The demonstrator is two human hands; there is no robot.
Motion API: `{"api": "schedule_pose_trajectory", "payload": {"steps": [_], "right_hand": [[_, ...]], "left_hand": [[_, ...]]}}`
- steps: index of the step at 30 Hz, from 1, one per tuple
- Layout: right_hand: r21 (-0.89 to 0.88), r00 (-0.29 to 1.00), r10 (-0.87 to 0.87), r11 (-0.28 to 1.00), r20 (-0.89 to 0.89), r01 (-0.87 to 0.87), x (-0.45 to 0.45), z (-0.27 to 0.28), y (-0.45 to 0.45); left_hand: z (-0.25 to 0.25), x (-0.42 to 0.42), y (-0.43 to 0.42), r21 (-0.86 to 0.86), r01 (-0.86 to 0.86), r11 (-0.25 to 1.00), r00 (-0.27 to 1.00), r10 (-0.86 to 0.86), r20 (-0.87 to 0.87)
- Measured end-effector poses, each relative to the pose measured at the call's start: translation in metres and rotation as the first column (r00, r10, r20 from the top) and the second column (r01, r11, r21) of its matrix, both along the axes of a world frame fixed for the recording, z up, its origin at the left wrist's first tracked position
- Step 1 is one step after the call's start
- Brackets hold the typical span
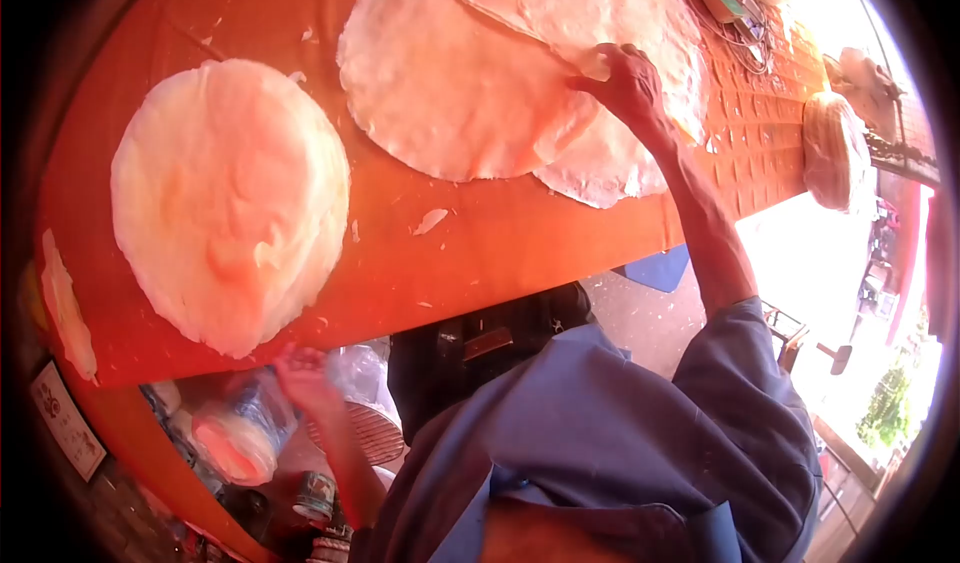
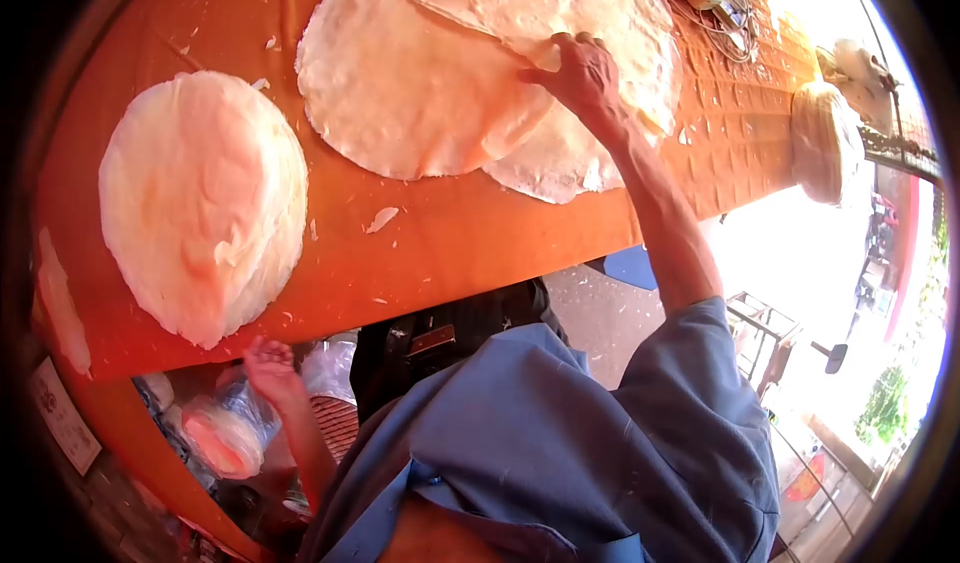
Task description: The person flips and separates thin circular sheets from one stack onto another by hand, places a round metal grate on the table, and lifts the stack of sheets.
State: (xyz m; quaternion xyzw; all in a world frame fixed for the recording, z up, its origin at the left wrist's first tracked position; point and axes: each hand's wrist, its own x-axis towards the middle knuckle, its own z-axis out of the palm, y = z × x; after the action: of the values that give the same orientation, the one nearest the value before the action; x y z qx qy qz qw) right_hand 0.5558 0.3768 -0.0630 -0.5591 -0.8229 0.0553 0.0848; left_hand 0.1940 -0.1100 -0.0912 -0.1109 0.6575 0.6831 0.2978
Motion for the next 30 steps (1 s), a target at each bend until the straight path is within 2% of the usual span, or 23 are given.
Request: {"api": "schedule_pose_trajectory", "payload": {"steps": [3,6,7,12,15,16,17,18,19,20,21,23,25,27,30], "right_hand": [[-0.032,0.988,0.153,0.988,-0.024,-0.154,0.009,0.004,0.017],[0.093,0.964,0.266,0.960,0.003,-0.265,0.000,-0.001,0.014],[0.184,0.941,0.337,0.927,-0.018,-0.328,-0.008,-0.002,0.013],[0.323,0.984,0.170,0.935,-0.054,-0.144,-0.016,-0.004,0.024],[0.172,0.926,0.350,0.913,0.141,-0.371,0.006,-0.011,0.045],[0.200,0.916,0.395,0.894,0.076,-0.402,0.015,-0.010,0.060],[0.178,0.927,0.344,0.913,0.147,-0.367,0.021,-0.004,0.081],[0.233,0.906,0.333,0.889,0.260,-0.394,0.022,0.026,0.093],[0.355,0.933,0.304,0.865,0.194,-0.356,0.018,0.059,0.091],[0.354,0.961,0.226,0.896,0.157,-0.268,0.021,0.081,0.094],[0.434,0.950,0.172,0.858,0.261,-0.275,0.018,0.109,0.079],[0.463,0.911,0.380,0.787,0.158,-0.408,0.015,0.127,0.040],[0.365,0.872,0.486,0.802,0.062,-0.473,0.006,0.119,-0.018],[0.120,0.817,0.576,0.811,0.006,-0.573,0.006,0.101,-0.067],[-0.091,0.798,0.598,0.793,-0.077,-0.602,0.014,0.066,-0.118]], "left_hand": [[0.023,0.058,0.037,0.053,0.255,0.966,0.965,-0.257,0.045],[0.049,0.085,0.073,0.066,0.400,0.914,0.915,-0.402,0.025],[0.052,0.089,0.081,0.063,0.435,0.898,0.900,-0.436,0.014],[0.058,0.099,0.107,0.037,0.482,0.875,0.876,-0.481,-0.043],[0.058,0.104,0.116,0.028,0.485,0.874,0.874,-0.483,-0.057],[0.058,0.107,0.120,0.021,0.476,0.879,0.879,-0.474,-0.049],[0.057,0.110,0.123,0.011,0.468,0.884,0.883,-0.467,-0.039],[0.058,0.113,0.128,0.017,0.492,0.871,0.871,-0.491,-0.026],[0.061,0.117,0.134,0.024,0.516,0.856,0.857,-0.516,-0.013],[0.061,0.121,0.141,0.033,0.541,0.840,0.841,-0.541,0.003],[0.059,0.126,0.148,0.088,0.568,0.818,0.819,-0.572,0.036],[0.053,0.135,0.169,0.208,0.606,0.767,0.770,-0.632,0.087],[0.047,0.144,0.198,0.380,0.576,0.724,0.684,-0.681,0.260],[0.045,0.156,0.230,0.545,0.509,0.666,0.615,-0.725,0.311],[0.032,0.173,0.264,0.581,0.395,0.712,0.639,-0.667,0.383]]}}
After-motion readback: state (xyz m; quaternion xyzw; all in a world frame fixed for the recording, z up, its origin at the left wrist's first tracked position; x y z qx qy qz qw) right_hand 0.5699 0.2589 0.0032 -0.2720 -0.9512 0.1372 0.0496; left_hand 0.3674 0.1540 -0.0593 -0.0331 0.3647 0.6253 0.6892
